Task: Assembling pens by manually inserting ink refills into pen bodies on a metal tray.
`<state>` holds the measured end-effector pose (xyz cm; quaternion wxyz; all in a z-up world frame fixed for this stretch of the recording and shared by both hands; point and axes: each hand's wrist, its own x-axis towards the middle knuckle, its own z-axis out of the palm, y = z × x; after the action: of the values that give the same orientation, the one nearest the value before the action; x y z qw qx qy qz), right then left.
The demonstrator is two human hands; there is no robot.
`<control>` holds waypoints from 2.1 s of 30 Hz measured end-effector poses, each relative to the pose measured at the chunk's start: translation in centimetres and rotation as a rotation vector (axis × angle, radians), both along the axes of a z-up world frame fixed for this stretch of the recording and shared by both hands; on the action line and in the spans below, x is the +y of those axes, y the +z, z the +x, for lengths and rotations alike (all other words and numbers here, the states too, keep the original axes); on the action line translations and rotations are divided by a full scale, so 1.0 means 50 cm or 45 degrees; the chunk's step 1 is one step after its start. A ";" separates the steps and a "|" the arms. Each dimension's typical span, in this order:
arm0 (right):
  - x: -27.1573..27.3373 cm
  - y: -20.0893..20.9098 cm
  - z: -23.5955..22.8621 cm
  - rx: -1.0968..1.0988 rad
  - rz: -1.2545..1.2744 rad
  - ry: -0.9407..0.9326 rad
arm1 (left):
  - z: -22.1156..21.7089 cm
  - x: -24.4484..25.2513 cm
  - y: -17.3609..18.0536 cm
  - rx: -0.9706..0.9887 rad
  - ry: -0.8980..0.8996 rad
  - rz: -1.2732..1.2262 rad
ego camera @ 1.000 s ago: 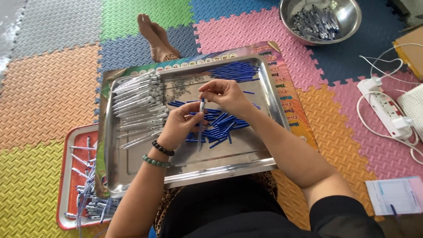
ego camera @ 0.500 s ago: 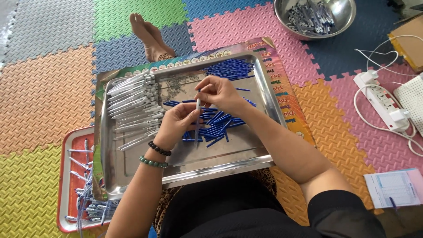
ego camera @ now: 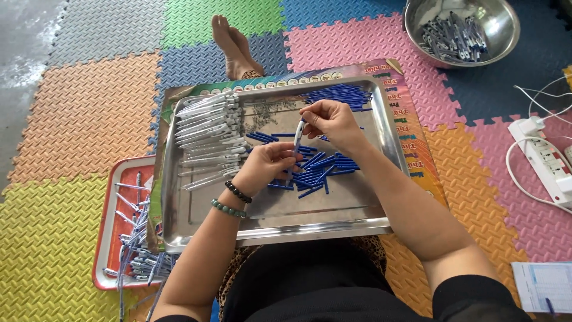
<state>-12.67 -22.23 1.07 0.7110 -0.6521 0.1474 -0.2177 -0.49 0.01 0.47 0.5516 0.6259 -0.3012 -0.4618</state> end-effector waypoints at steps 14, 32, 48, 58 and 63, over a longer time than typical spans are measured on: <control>0.009 -0.007 0.004 -0.005 0.001 0.023 | 0.006 0.002 -0.001 0.075 -0.014 -0.017; -0.006 -0.005 -0.006 0.098 0.156 0.036 | 0.002 0.004 -0.022 0.061 -0.018 -0.070; 0.022 -0.020 0.015 0.070 -0.899 -0.227 | 0.089 0.060 0.061 -0.120 0.422 -0.372; 0.056 -0.054 0.057 0.017 -1.612 -0.020 | 0.175 0.497 0.085 -0.566 1.397 -0.448; 0.047 -0.041 0.088 0.079 -1.797 0.012 | 0.283 0.788 -0.227 -1.163 1.283 0.825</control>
<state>-8.26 -19.86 -0.95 0.1148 -0.9640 -0.0117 -0.2395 13.64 39.41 -10.87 0.3048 0.9481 -0.0263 0.0864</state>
